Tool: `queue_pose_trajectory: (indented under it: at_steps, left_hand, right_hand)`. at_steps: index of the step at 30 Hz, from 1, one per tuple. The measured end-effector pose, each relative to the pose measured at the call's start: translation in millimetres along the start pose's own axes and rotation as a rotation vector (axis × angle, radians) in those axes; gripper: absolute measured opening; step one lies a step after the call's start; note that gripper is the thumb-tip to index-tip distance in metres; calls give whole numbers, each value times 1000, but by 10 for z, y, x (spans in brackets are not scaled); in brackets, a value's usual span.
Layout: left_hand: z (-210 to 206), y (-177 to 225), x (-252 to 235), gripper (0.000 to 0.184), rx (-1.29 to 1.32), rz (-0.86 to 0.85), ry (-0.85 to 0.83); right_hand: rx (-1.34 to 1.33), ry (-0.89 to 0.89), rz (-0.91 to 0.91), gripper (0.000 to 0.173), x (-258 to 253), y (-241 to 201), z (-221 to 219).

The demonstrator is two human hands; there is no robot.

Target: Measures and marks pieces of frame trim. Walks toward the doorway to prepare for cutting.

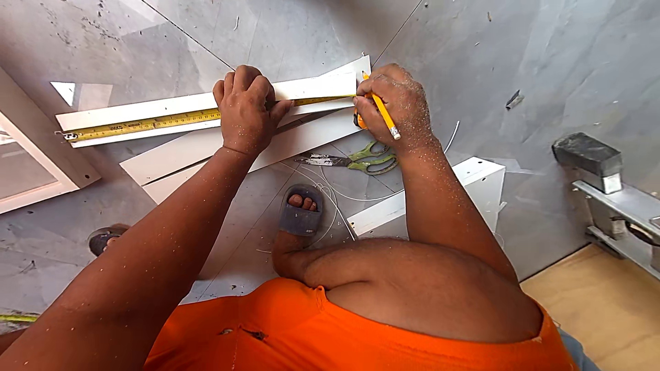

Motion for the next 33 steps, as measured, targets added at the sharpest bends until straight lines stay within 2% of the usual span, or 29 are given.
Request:
queue_pose_trajectory:
  at_steps: [3,5,7,9,11,16,33]
  left_hand:
    - [-42,-13,18,45,-4,-11,28]
    - [-63,-11,23,46,-27,-9,40]
    - [-73,-19,34,46,-40,-10,55]
    - [-71,-18,39,46,-37,-17,66]
    - [-70,-16,29,46,-29,-15,56]
    - [-75,-17,33,46,-21,-7,39]
    - [-75,-12,36,46,-31,-15,39]
  right_hand:
    - [12,13,-18,24,44,-5,-20]
    - [-11,114,14,26,78,-92,26]
    - [-156,235,85,26,108,-293,76]
    - [-356,195,103,26,104,-484,10]
    - [-440,107,98,22,79,-586,-153]
    - [-328,80,88,19,87,-533,-422]
    - [-309,116,57,20,61,-500,-423]
Point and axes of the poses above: each hand's wrist, its own x-axis away from the middle knuckle, its own z-axis out of the back of the hand, y = z × x, the point moved 7 cm from there along -x, towards the middle knuckle, and after that the axes turned 2 degrees about -z, right-handed, at the moved point
